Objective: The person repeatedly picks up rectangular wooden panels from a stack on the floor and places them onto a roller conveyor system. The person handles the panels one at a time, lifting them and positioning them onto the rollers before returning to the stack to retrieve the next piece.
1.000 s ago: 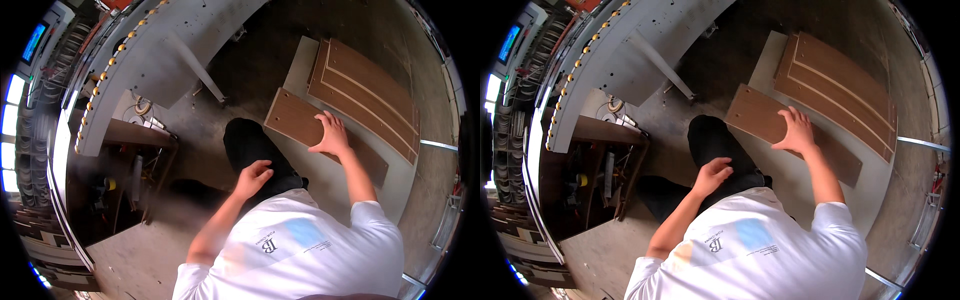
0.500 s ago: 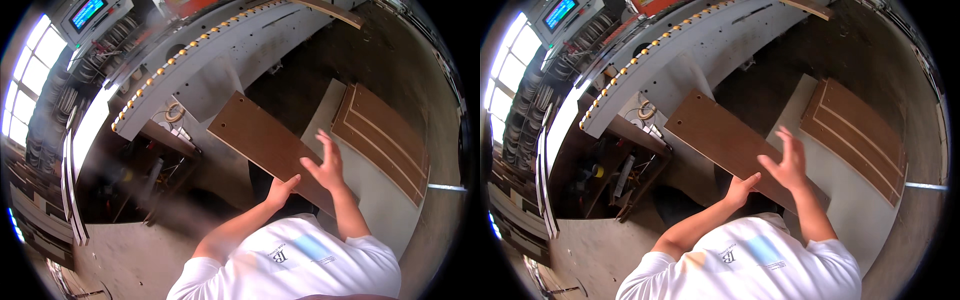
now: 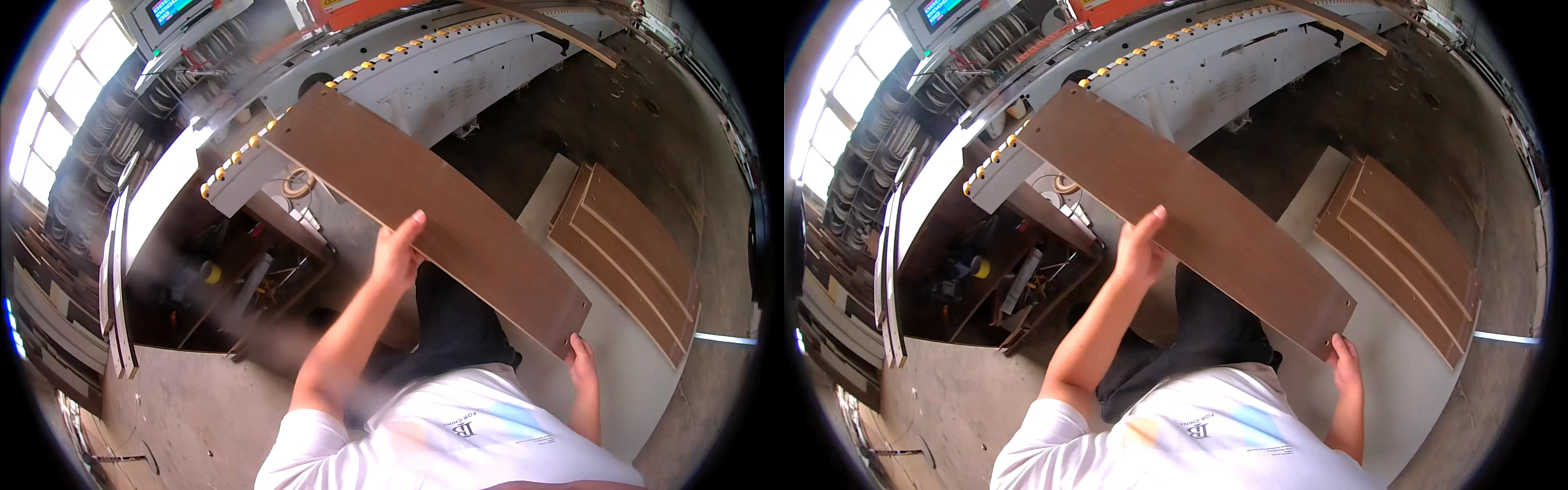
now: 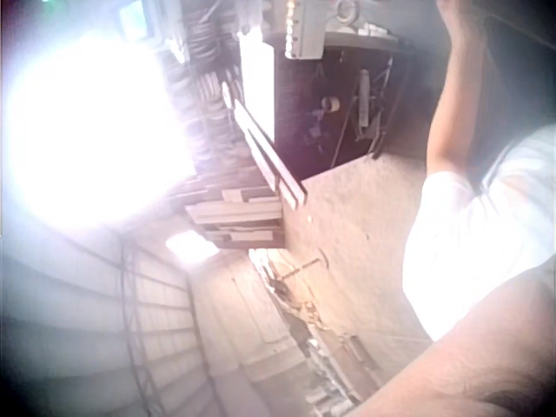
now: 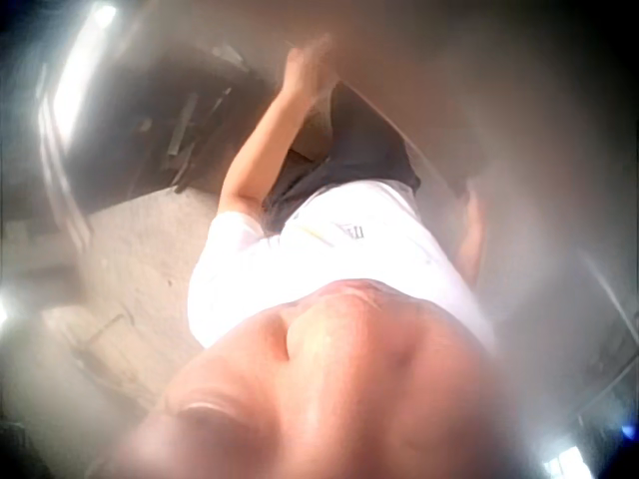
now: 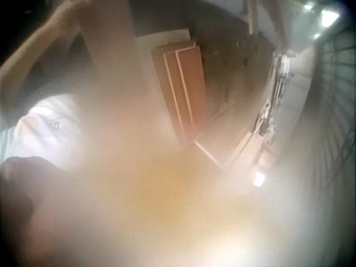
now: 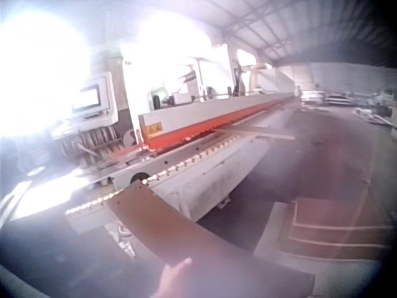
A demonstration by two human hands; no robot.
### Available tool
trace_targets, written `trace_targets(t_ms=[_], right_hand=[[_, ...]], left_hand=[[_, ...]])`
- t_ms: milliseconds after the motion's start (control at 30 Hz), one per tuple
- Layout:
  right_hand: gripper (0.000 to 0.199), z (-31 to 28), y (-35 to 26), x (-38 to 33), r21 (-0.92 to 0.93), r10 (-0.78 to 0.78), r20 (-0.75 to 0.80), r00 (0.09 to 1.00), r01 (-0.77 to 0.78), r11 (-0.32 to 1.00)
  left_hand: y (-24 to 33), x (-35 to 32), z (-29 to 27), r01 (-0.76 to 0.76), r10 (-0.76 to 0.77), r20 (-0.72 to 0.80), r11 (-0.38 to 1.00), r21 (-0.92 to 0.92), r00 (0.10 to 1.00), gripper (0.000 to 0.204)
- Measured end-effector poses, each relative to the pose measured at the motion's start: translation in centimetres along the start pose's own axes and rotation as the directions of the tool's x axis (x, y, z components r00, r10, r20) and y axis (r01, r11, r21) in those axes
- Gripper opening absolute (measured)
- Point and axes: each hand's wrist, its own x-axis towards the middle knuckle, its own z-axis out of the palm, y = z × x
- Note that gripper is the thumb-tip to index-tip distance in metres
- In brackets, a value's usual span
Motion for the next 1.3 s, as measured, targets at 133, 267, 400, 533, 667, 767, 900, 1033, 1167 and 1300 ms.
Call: trace_targets(t_ms=[133,267,400,533,667,767,900,1033,1167,1300], right_hand=[[0.042,8.7,-5.0,-0.8,0.181,-0.238,0.222,0.945,0.2,0.963],[0.046,13.9,-7.4,0.0,0.174,-0.384,0.38,0.841,0.343,0.923],[0.045,22.1,-11.8,-1.5,0.114,-0.454,0.547,0.704,0.475,0.873],[0.041,28.2,-14.9,-2.2,0.206,-0.49,0.635,0.598,0.48,0.853],[0.035,32.2,-17.0,-1.5,0.243,-0.531,0.618,0.58,0.501,0.831],[0.036,34.3,-17.8,-0.8,0.236,-0.543,0.618,0.568,0.525,0.818],[0.041,37.3,-18.7,-0.4,0.2,-0.54,0.59,0.6,0.54,0.818],[0.042,37.7,-18.5,1.3,0.269,-0.59,0.579,0.563,0.551,0.79],[0.032,37.2,-19.5,2.2,0.32,-0.601,0.552,0.578,0.519,0.793],[0.034,36.8,-20.4,2.6,0.315,-0.609,0.522,0.598,0.528,0.788]], left_hand=[[4.7,4.4,-2.8,-0.049,0.051,-0.034,0.998,0.049,0.998,0.043],[8.7,7.1,-3.1,-0.159,0.158,0.045,0.987,0.013,0.986,0.045],[11.3,7.8,-3.2,-0.348,0.356,-0.013,0.919,0.187,0.934,0.068],[14.1,7.3,-2.7,-0.285,0.371,-0.131,0.858,0.426,0.919,0.103],[16.1,8.6,-2.8,-0.246,0.356,-0.127,0.823,0.512,0.926,0.088],[17.9,10.9,-3.8,-0.237,0.329,-0.108,0.837,0.493,0.938,0.073],[19.0,13.3,-5.1,-0.222,0.311,-0.112,0.849,0.479,0.944,0.068],[19.9,14.7,-4.7,-0.206,0.288,-0.112,0.86,0.468,0.951,0.057],[19.6,15.6,-4.3,-0.239,0.314,-0.105,0.865,0.442,0.943,0.017],[18.9,17.3,-4.4,-0.26,0.324,-0.089,0.871,0.417,0.942,0.019]])
